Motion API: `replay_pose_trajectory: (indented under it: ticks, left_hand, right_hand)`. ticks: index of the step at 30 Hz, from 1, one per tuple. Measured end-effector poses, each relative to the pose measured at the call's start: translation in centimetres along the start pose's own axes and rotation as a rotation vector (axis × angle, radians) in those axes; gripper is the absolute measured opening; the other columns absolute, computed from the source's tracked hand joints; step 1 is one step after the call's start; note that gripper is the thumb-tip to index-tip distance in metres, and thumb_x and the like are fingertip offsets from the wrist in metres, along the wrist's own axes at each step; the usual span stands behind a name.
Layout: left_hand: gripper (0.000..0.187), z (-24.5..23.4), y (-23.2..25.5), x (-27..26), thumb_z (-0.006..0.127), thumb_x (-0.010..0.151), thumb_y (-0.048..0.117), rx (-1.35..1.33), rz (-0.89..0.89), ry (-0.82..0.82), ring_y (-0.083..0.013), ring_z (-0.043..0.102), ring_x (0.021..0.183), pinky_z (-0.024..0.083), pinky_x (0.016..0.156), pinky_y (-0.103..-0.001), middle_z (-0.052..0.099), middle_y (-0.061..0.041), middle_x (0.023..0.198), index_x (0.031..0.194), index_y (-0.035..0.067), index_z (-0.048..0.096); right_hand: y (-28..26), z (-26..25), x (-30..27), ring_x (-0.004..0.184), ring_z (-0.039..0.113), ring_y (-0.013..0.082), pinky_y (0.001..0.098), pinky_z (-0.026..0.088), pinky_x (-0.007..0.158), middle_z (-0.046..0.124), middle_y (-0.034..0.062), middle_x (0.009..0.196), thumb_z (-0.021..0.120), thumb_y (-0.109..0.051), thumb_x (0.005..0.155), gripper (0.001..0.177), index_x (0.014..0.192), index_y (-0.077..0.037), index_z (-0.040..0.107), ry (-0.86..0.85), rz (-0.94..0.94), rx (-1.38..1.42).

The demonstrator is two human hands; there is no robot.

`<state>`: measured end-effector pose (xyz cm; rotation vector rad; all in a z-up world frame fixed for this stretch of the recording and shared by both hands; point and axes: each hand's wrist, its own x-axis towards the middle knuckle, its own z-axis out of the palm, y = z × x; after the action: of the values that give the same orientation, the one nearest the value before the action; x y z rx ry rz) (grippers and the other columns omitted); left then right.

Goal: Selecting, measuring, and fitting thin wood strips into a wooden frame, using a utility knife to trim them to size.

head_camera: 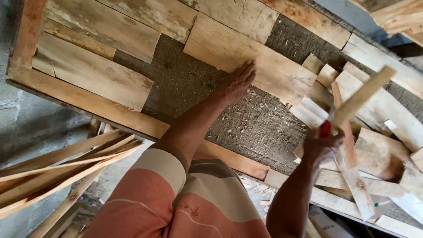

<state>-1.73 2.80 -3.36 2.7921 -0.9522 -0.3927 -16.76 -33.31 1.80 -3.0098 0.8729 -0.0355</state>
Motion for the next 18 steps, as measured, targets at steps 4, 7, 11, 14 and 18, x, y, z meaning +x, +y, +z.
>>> replay_pose_trajectory:
  ticks: [4, 7, 11, 14, 18]
  left_hand:
    - [0.067, 0.1, -0.1, -0.1, 0.039, 0.108, 0.035, 0.031, 0.003, 0.002, -0.0389, 0.003, 0.158, 0.006, 0.129, -0.046, 0.0, -0.023, 0.17, 0.163, 0.001, 0.018]
    - [0.069, 0.2, 0.1, -0.2, 0.039, 0.109, 0.037, -0.001, -0.003, -0.007, -0.0394, 0.004, 0.158, 0.006, 0.129, -0.047, 0.001, -0.024, 0.17, 0.163, 0.0, 0.016]
    - [0.076, 1.0, 0.3, -0.4, 0.043, 0.109, 0.042, -0.052, -0.034, 0.023, -0.0388, 0.005, 0.16, 0.007, 0.129, -0.046, 0.001, -0.024, 0.172, 0.163, -0.004, 0.015]
    - [0.089, -0.4, 0.2, -0.6, 0.048, 0.103, 0.051, -0.053, -0.041, 0.006, -0.0378, 0.005, 0.159, 0.006, 0.129, -0.046, 0.001, -0.024, 0.172, 0.163, -0.005, 0.014]
    - [0.104, -4.9, 0.6, -2.3, 0.047, 0.095, 0.067, 0.022, -0.032, -0.121, -0.0376, 0.003, 0.158, 0.006, 0.128, -0.046, 0.0, -0.023, 0.171, 0.163, -0.003, 0.01]
  right_hand:
    - [0.6, -1.6, 0.1, 0.091, 0.06, 0.0328, 0.047, 0.056, 0.068, 0.054, 0.0233, 0.116, 0.088, -0.027, 0.081, 0.084, 0.141, -0.003, 0.034, 0.169, 0.018, 0.019]
    - [0.3, 0.5, 1.1, 0.093, 0.059, 0.0294, 0.0431, 0.056, 0.07, 0.054, 0.0193, 0.117, 0.084, -0.025, 0.088, 0.077, 0.144, -0.002, 0.035, 0.165, -0.028, 0.111]
    - [-4.8, 2.8, 2.5, 0.102, 0.062, 0.0198, 0.0355, 0.054, 0.088, 0.061, 0.007, 0.119, 0.059, -0.018, 0.109, 0.048, 0.149, -0.004, 0.037, -0.074, -0.068, 0.514]
    - [-15.7, -2.1, 0.6, 0.122, 0.061, 0.0238, 0.0336, 0.052, 0.096, 0.062, 0.0141, 0.14, 0.045, -0.006, 0.105, 0.033, 0.136, -0.007, 0.055, -0.341, -0.392, 0.466]
    - [-25.9, -5.6, -0.5, 0.123, 0.066, 0.0219, 0.03, 0.056, 0.1, 0.06, 0.0096, 0.145, 0.048, -0.013, 0.104, 0.04, 0.143, -0.015, 0.056, -0.573, -0.489, 0.545]
